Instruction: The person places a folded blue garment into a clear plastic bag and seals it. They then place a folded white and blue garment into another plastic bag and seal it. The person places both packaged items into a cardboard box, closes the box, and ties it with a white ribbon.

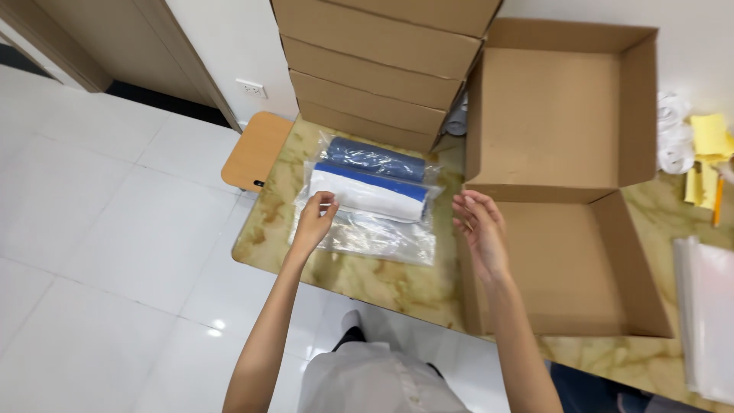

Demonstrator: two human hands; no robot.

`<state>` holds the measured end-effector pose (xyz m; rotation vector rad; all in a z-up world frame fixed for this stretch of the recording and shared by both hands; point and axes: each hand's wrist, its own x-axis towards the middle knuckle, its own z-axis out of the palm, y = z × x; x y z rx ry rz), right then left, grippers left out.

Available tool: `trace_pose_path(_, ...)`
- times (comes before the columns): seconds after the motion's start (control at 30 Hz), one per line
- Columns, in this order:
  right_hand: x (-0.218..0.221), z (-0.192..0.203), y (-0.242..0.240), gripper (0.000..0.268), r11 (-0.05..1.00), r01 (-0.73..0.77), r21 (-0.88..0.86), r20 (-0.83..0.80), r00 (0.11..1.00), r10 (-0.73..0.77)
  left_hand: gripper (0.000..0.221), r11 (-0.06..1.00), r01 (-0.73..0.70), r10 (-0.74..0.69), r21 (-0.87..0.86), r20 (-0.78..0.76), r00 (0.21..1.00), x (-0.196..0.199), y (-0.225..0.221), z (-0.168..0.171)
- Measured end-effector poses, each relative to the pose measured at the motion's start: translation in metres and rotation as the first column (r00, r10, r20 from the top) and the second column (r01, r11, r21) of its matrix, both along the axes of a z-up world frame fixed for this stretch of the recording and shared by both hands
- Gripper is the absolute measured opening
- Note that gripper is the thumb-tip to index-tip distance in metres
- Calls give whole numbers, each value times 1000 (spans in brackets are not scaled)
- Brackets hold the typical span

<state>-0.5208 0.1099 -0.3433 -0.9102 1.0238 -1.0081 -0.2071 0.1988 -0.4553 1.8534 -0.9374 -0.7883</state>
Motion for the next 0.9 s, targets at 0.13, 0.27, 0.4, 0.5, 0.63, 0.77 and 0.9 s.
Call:
trace_pose_path(0.13,41,-65,-29,29,999,17,51,-137,991,-10,42,984,-39,28,175,63,998,66,-15,-51)
trace_pose_path(0.27,66,-123,-53,45,992,72,102,-392,920,-26,75,948,-112,120,298,-8,993,92,-38,-59)
trace_pose_path(0.4,66,-185,-84,110,960,65,273,-690,708,148,109,932,-64,122,356,-142,982,85,-56,-7)
trace_pose_path(0.5,99,-129,-62,122,966,89,243,-693,713,109,113,924,-61,98,379,-80,992,96,-81,-18)
trace_pose_path(0.63,114,-134,-70,122,966,149,211,-684,728,38,118,927,-65,119,370,-124,985,107,-114,-56)
trace_pose_path(0.77,125,-131,-80,123,934,200,296,-690,721,64,123,909,-54,140,413,-181,973,109,-124,-56)
trace_pose_path(0.9,142,-89,-79,119,912,193,361,-654,750,100,121,907,-46,189,419,-308,932,107,-118,-47)
